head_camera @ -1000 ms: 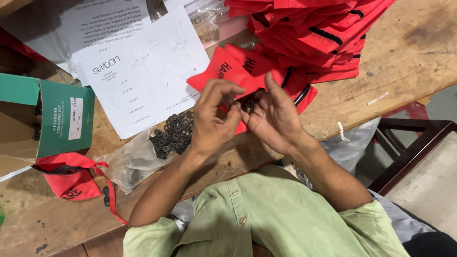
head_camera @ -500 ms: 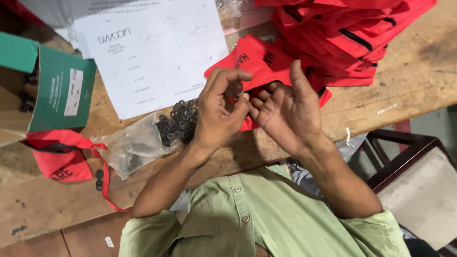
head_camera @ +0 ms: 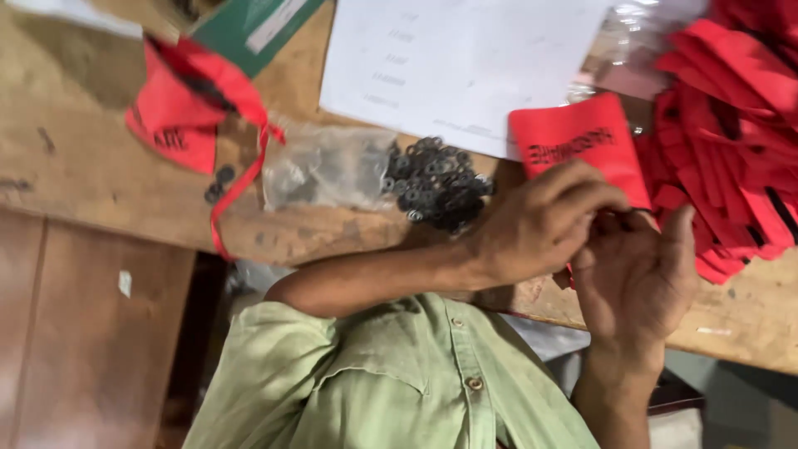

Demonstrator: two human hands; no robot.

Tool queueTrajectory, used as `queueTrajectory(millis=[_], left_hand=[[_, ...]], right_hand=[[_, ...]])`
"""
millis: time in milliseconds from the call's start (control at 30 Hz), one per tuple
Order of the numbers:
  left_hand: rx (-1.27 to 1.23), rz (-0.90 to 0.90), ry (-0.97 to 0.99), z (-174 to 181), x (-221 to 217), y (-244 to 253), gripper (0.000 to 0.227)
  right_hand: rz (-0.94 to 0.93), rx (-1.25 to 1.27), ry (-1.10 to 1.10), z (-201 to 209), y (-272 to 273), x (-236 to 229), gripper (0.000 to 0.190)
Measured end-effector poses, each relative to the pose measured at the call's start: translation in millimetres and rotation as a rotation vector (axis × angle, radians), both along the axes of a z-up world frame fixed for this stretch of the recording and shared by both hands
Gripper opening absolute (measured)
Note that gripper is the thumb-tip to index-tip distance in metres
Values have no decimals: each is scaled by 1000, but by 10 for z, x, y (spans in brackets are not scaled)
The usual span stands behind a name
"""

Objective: The person counts black washers and nuts from a pile on a wooden workbench into their palm, then places the counted sets into red drawstring hardware pouches and reaches into a box for more parts. Instruction sheets listing furniture kit hardware sit on the bench.

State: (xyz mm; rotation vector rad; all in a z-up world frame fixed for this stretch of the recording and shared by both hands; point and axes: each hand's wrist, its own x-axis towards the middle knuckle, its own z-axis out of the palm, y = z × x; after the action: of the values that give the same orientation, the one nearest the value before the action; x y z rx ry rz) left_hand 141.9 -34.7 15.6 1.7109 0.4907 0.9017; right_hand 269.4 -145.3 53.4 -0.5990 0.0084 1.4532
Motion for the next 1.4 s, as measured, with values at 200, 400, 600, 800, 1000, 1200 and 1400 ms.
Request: queueTrajectory(millis=[200,400,600,800,1000,1200,1400], left_hand=[[216,103,-64,-434,185,-261,38],[227,73,-35,-620,239,-264,40],[252,62,-16,-677,251,-360,37],[279,-6,50,-655,203,-347,45],[300,-19,-67,-412,-86,-311,60],[366,15,-107,-580,-289,-144,40],[435,44,-185,-707,-443,-20,28]], right_hand=[[-94,-216,-392,-306,-152,144,58],[-157,-143,-297,-430,-264,190,39],[-93,-310,-704,36,-199,-131,29],[-196,-328,-1629,666,225,-385,19],[243,525,-2425,1106,1929,-981,26],[971,848,-1804,475,4020,-2156,31],[1275,439,-2657,-1254,5144,-2514,45]])
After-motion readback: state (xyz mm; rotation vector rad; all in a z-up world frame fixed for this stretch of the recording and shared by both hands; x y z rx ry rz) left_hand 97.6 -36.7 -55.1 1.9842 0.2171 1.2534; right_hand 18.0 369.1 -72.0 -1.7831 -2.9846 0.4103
